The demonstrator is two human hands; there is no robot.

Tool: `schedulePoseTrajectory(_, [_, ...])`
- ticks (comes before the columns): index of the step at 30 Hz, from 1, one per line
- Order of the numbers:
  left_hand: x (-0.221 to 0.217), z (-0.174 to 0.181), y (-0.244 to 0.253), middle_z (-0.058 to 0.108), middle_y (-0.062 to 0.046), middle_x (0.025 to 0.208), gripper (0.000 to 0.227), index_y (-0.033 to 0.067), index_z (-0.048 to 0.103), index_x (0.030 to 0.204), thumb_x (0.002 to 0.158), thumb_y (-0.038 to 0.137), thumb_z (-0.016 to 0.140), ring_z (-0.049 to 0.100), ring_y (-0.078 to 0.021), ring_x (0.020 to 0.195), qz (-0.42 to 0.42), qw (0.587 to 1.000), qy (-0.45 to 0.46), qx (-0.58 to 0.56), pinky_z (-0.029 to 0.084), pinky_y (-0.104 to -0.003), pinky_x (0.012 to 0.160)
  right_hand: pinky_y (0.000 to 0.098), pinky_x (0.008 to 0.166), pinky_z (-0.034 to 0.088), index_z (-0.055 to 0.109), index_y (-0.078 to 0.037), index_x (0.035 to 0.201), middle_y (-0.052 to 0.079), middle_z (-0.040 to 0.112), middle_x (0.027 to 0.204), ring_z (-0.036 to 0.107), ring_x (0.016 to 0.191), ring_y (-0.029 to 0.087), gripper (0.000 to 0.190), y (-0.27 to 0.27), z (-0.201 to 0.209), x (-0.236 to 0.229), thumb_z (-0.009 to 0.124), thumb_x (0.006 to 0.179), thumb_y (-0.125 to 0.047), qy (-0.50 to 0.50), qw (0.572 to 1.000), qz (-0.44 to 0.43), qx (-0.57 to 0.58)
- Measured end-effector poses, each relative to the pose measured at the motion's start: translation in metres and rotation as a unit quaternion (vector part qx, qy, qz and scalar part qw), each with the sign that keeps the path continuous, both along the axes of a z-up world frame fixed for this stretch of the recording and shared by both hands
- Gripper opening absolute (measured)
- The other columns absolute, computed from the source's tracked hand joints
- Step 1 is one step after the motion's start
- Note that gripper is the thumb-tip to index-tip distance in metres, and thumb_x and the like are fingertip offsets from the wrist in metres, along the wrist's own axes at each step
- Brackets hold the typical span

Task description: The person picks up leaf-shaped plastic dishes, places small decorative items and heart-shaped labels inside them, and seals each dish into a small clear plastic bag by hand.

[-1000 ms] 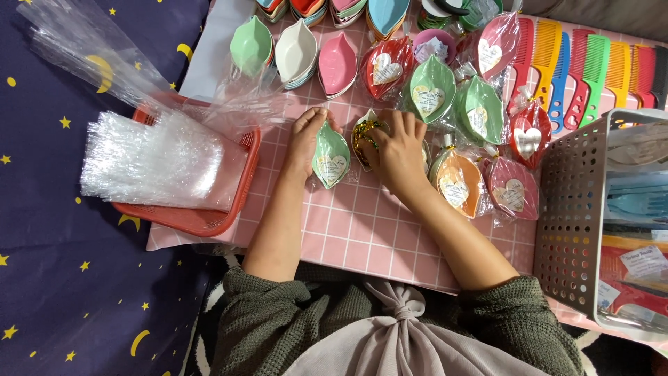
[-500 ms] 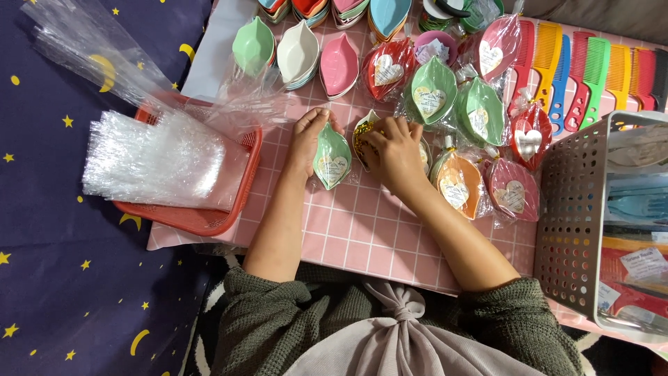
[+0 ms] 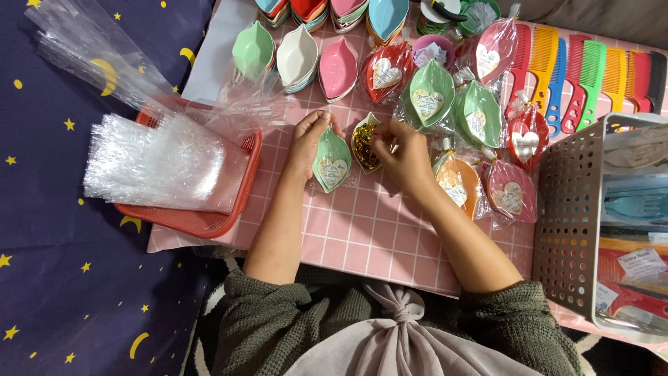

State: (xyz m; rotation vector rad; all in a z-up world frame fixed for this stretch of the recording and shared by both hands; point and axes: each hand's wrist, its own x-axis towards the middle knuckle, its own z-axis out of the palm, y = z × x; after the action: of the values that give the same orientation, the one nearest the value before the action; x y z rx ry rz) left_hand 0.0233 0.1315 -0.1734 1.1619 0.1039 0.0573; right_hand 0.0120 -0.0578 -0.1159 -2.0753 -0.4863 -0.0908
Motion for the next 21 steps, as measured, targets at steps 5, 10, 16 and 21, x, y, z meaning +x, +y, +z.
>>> schedulePoseTrajectory(5, [-0.012,0.026,-0.010,0.062,-0.010,0.065,0.018,0.0103,0.059,0.082,0.087,0.027,0.055,0.062,-0.0090,0.063,-0.022,1.000,-0.013,-0.001,0.051,-0.020,0.065,0.0228,0.061,0.043,0.060,-0.002,0.087,0.009,0.062,0.071,0.059,0.063,0.014,0.010,-0.001,0.023,0.006,0.057,0.078,-0.005,0.181,0.960,0.007,0.214])
schedulePoseTrajectory(10, [-0.033,0.067,-0.023,0.064,-0.008,0.088,0.019,0.0097,0.060,0.082,0.090,0.026,0.052,0.055,-0.0065,0.082,-0.048,0.994,-0.083,0.049,0.046,-0.024,0.080,0.0180,0.056,0.043,0.061,0.002,0.083,0.009,0.060,0.065,0.059,0.058,0.011,0.009,-0.007,0.030,0.011,0.059,0.078,-0.005,0.240,0.917,-0.017,0.317])
schedulePoseTrajectory(16, [-0.041,0.086,-0.037,0.057,-0.013,0.104,0.019,0.0048,0.064,0.083,0.091,0.019,0.053,0.059,-0.0198,0.092,-0.062,0.949,-0.222,0.215,0.046,-0.033,0.083,0.0160,0.057,0.039,0.063,0.002,0.081,0.008,0.059,0.064,0.056,0.060,0.009,0.009,-0.007,0.053,-0.001,0.062,0.080,-0.007,0.204,0.924,-0.021,0.322])
schedulePoseTrajectory(21, [-0.048,0.110,-0.048,0.059,-0.006,0.084,0.019,0.0053,0.062,0.079,0.091,0.014,0.050,0.063,-0.0215,0.079,-0.002,0.918,-0.271,0.289,0.048,-0.031,0.076,0.0156,0.060,0.040,0.066,0.002,0.080,0.008,0.060,0.063,0.052,0.062,0.007,0.006,-0.004,0.082,-0.017,0.067,0.077,-0.004,0.156,0.949,-0.010,0.273])
